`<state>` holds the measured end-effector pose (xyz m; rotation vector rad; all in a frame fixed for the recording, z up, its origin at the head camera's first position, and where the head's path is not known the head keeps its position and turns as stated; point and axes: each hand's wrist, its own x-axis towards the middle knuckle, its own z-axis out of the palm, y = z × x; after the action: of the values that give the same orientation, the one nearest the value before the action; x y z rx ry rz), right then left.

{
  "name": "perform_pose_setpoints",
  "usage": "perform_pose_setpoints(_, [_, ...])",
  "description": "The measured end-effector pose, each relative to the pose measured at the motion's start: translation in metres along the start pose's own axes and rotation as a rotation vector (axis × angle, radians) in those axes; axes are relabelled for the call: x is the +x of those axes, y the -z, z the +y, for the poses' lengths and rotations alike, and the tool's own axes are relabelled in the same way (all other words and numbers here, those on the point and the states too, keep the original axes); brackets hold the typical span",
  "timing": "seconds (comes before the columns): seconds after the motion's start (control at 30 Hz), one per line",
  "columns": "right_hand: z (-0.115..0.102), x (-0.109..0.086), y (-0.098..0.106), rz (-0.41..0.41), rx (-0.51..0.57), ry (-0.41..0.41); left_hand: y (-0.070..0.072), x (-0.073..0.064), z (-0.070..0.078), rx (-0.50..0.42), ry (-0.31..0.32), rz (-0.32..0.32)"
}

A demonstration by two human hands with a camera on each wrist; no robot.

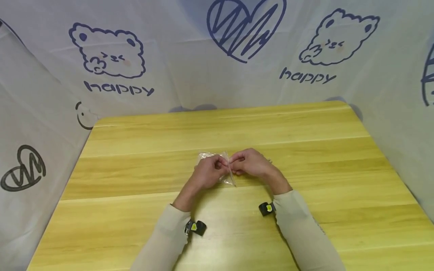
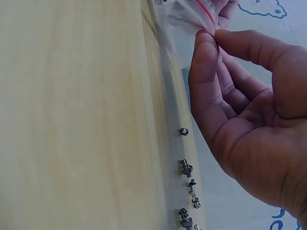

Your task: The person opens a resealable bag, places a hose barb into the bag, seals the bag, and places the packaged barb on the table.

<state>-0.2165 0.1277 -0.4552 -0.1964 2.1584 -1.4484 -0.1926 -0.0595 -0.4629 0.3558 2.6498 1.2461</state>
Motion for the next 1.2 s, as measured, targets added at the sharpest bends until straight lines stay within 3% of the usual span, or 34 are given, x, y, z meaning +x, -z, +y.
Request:
perform_pose_setpoints(0.17, [-0.0002,-0.0014,-0.0001,0.009,-0.007,-0.005,-0.0014,0.0011,-0.0005,-0.034,0.015,-0.02])
perform_pose_setpoints(0.7, [-0.0006,0.0007,0.0019,0.036,-0.051,0.065,0.0009,0.0002,0.0018,0.002,0.041,-0.046])
perform_pose_setpoints(0.9, [0.0011,0.0011,0.0037,0.031,-0.053,0.052,0.0008,0.0017,0.0018,0.041,0.037,-0.029])
perform_pose_setpoints(1.2, [-0.0004,-0.0006,0.003,0.018,-0.011,0.056,0.0006,0.0024,0.0015,0.028,0.025,-0.001])
